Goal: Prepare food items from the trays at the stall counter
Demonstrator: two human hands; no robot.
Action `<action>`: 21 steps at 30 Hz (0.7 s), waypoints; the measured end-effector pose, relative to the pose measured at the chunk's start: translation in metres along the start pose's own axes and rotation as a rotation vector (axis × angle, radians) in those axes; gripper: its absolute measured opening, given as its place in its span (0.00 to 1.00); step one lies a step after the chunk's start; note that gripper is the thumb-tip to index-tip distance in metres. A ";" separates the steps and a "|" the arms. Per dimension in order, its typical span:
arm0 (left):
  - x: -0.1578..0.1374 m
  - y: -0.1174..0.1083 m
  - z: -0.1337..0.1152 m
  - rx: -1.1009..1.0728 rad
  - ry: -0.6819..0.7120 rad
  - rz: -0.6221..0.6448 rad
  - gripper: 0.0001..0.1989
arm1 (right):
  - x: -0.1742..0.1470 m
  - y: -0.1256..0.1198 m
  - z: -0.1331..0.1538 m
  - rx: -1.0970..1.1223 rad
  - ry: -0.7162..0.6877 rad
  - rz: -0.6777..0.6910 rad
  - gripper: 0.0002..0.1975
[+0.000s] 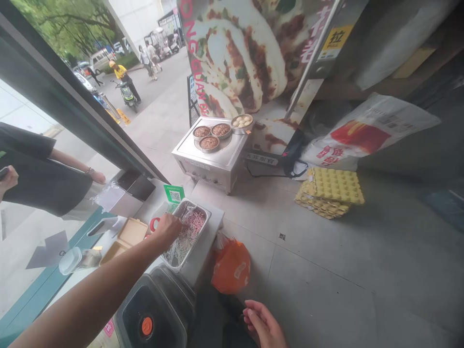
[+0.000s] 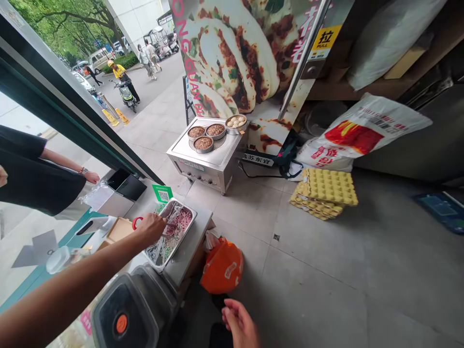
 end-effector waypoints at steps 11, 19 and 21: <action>0.004 0.005 -0.006 0.024 -0.025 0.016 0.22 | -0.005 0.004 0.001 -0.035 0.063 -0.008 0.35; -0.005 0.006 -0.004 0.011 0.014 -0.006 0.19 | 0.006 -0.007 -0.015 -0.057 0.097 -0.024 0.35; -0.013 -0.001 -0.001 0.014 0.014 -0.026 0.18 | 0.009 -0.010 -0.021 -0.056 0.106 -0.022 0.35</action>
Point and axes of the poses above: each hand's wrist, its own x-axis towards the middle knuckle, its own y-axis out of the palm, z = x × y, the point moved 5 cm from there along x, towards the middle knuckle, and after that the axes turned 9 degrees about y, right-handed, at the moved point
